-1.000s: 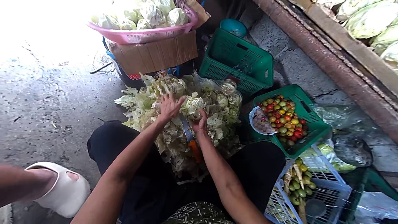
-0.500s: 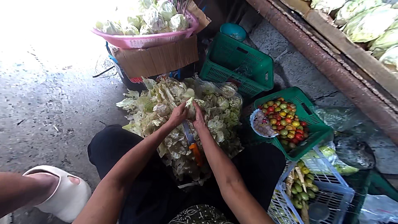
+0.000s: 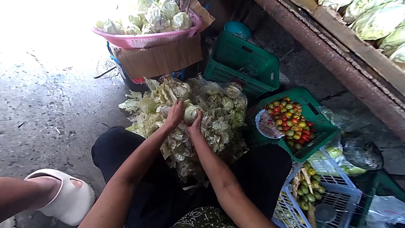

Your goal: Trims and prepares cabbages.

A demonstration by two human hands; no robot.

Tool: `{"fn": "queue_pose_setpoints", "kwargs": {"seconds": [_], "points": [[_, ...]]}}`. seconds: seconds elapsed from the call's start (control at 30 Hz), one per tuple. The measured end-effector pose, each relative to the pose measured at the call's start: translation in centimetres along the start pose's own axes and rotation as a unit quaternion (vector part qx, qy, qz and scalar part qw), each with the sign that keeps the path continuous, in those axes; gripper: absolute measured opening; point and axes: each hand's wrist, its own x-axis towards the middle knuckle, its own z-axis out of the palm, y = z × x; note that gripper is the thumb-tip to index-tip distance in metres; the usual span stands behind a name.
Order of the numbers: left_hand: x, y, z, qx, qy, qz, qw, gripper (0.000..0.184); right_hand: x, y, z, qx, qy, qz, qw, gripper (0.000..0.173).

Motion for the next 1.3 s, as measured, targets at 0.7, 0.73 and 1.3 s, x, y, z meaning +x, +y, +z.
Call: {"fn": "queue_pose_setpoints", "kwargs": {"seconds": [0.7, 0.73, 1.3], "points": [[2.8, 1.9, 0.8, -0.113, -0.137, 0.101, 0.979, 0.094, 1.9, -4.4, -5.7, -0.286, -0.199, -0.245, 0.905, 0.096], [2.9, 1.3, 1.4, -0.103, -0.131, 0.122, 0.978, 0.086, 1.4, -4.6, -5.4, -0.298, -0.203, -0.258, 0.896, 0.097], [1.4, 2.3, 0.3, -0.004, -0.051, 0.073, 0.996, 0.028, -0.2, -5.3, -5.1, -0.372, -0.161, -0.280, 0.870, 0.099]]}}
